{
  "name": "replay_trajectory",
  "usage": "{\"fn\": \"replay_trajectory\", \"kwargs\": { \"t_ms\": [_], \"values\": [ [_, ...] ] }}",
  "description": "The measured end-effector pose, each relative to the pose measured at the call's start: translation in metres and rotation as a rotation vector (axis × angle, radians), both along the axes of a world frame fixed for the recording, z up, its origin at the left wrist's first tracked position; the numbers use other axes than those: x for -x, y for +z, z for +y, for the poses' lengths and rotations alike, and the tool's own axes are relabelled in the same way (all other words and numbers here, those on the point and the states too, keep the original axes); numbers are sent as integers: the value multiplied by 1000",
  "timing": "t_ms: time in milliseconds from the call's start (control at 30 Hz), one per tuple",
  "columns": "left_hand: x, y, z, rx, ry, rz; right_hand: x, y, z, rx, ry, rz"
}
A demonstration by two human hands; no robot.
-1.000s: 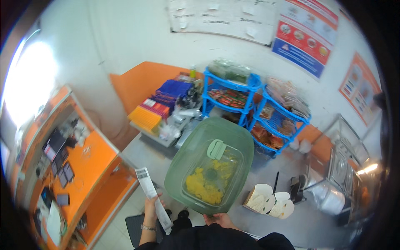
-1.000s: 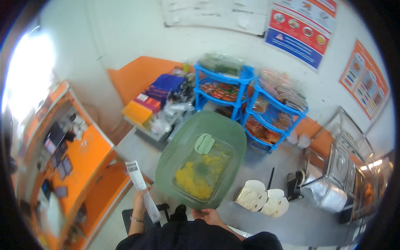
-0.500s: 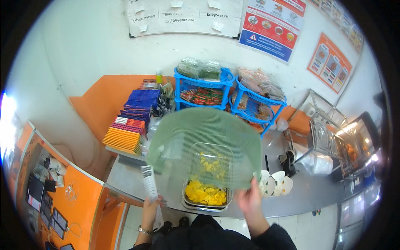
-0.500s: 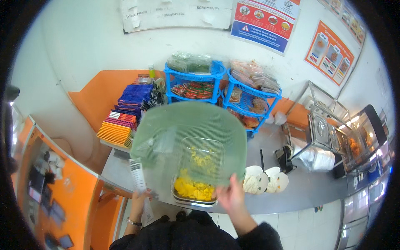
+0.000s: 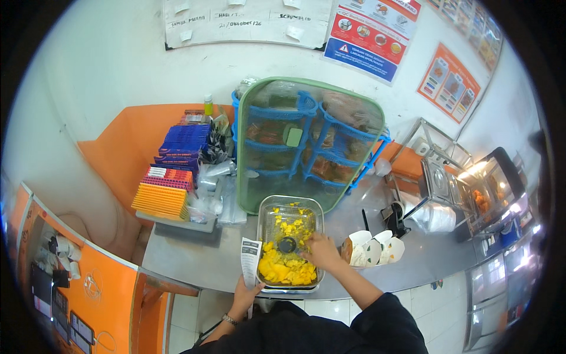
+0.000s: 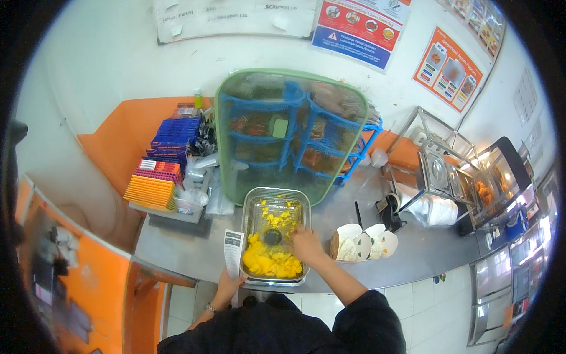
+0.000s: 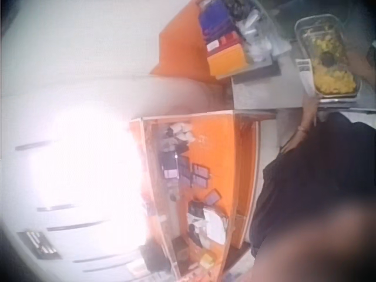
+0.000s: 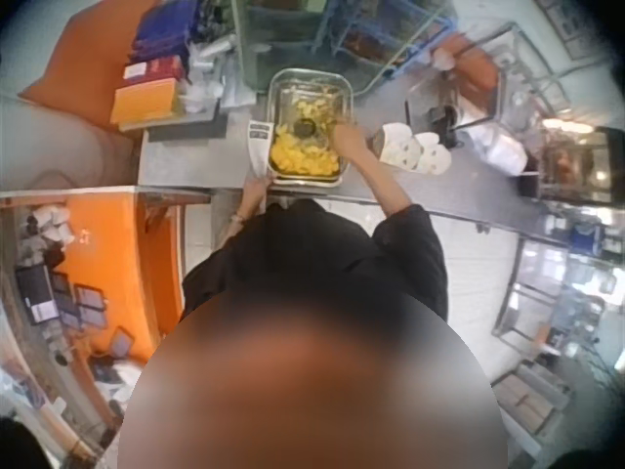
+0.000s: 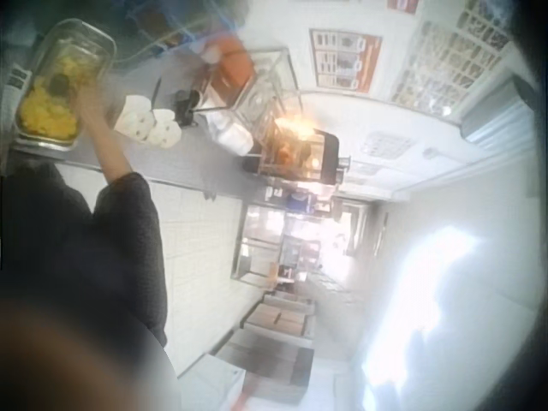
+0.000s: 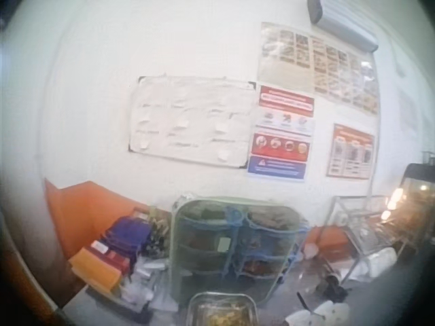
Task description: The person scoops rice into paper bowls, adds a yellow side dish and green vegetables, then places fried chicken pieces into the bowls. The person closes the bowls and places them into a plastic bag for takeout.
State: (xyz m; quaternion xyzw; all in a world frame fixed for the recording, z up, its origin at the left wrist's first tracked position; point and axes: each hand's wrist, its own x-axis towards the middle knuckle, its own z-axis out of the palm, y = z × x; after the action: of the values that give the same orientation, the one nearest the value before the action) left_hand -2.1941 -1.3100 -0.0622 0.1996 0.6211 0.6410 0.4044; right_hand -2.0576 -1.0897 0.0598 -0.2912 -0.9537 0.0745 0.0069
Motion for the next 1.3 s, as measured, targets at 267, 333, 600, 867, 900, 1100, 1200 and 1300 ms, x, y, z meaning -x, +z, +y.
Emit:
{"fn": "replay_trajectory", "kwargs": {
  "t_ms": [267,333,600,867,900,1100,1200,1300],
  "values": [
    [4,3,0,115,-37,-115,-18,-20,3,128,23,-22],
    [1,0,1,116,1,-83,-29,-5,-7,215,-76,-109],
    [-11,11,4,-4,55,360,-69,-1,-51,-6,176,-253],
    [-13,10,5,34,26,391,-68,-9,-69,160,108,-262],
    [-13,9,6,26,35,398,-68,-16,-65,195,95,-249],
    [-13,12,9,26,36,375,-66,-57,-21,605,60,104],
    [-12,17,8,82,-7,269,-69,-51,-1,1096,-288,73],
    [-12,18,7,64,-5,338,-76,-35,10,1440,-469,99]
  ]
}}
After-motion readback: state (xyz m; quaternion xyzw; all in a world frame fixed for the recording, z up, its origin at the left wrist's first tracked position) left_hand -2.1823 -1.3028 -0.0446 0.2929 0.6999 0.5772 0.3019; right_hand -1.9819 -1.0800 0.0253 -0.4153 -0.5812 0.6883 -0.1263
